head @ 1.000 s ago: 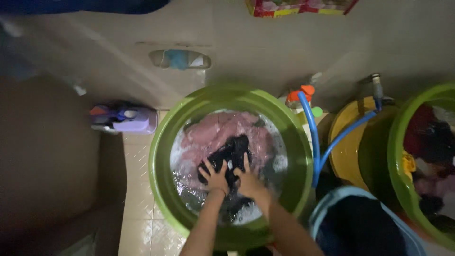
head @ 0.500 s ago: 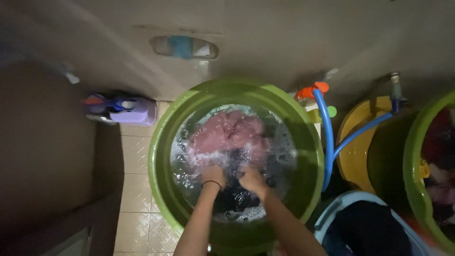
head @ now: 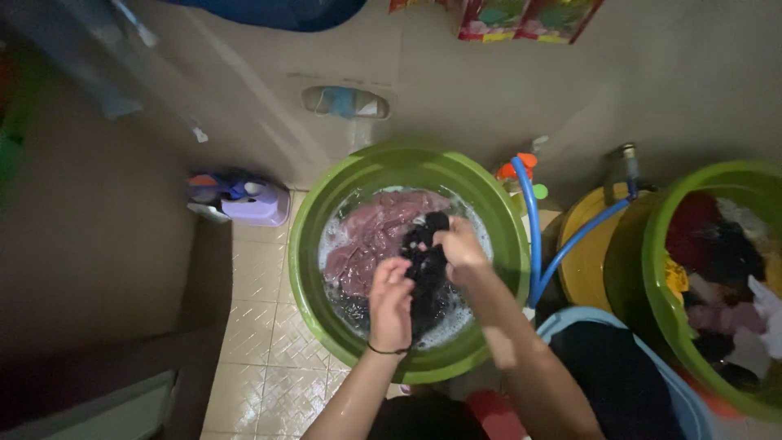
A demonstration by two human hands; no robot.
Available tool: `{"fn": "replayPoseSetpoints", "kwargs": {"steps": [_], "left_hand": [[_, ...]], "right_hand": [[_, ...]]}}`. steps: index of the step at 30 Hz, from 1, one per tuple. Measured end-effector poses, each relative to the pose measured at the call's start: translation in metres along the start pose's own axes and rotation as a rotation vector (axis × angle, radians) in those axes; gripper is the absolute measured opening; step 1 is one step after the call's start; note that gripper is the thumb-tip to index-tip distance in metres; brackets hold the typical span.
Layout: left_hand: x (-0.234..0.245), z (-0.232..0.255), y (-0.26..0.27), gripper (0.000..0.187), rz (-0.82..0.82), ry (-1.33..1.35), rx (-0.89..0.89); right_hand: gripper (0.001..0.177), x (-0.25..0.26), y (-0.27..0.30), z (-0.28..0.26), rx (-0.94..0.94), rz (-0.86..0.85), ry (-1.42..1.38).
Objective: Hand-washing various clothing items in buckets of soapy water and transferring them to a laundry basket.
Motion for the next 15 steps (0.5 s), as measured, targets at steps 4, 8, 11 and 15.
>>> {"fn": "replayPoseSetpoints", "kwargs": {"steps": [4, 8, 11, 15], "left_hand": [[0.035, -0.043, -0.024, 0.051, 0.298, 0.181, 0.413], [0.009, -0.059, -0.031, 0.101, 0.259, 0.463, 0.804], [-0.020, -0.054, -0.052, 0.109, -0.149, 0.687, 0.659], [-0.007, -0.055, -0.079, 0.060, 0.106, 0.697, 0.471]], "right_hand": [[0.041, -0.025, 0.051, -0.069, 0.179, -0.074, 0.227], [0.038, -0.038, 0.107, -0.123, 0.355, -0.208, 0.375], [0.029, -0.043, 0.161, -0.161, 0.466, -0.270, 0.496], [0.021, -0.024, 0.205, -0.181, 0.464, -0.255, 0.581]]}}
Point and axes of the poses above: each hand's wrist, its own y-axis away from the middle knuckle, its own x-axis out of the back of the hand, z = x × y, the point moved 5 cm from there along -y, towards the middle knuckle, and after that the axes turned 6 degrees about x, right-handed, at the moved point
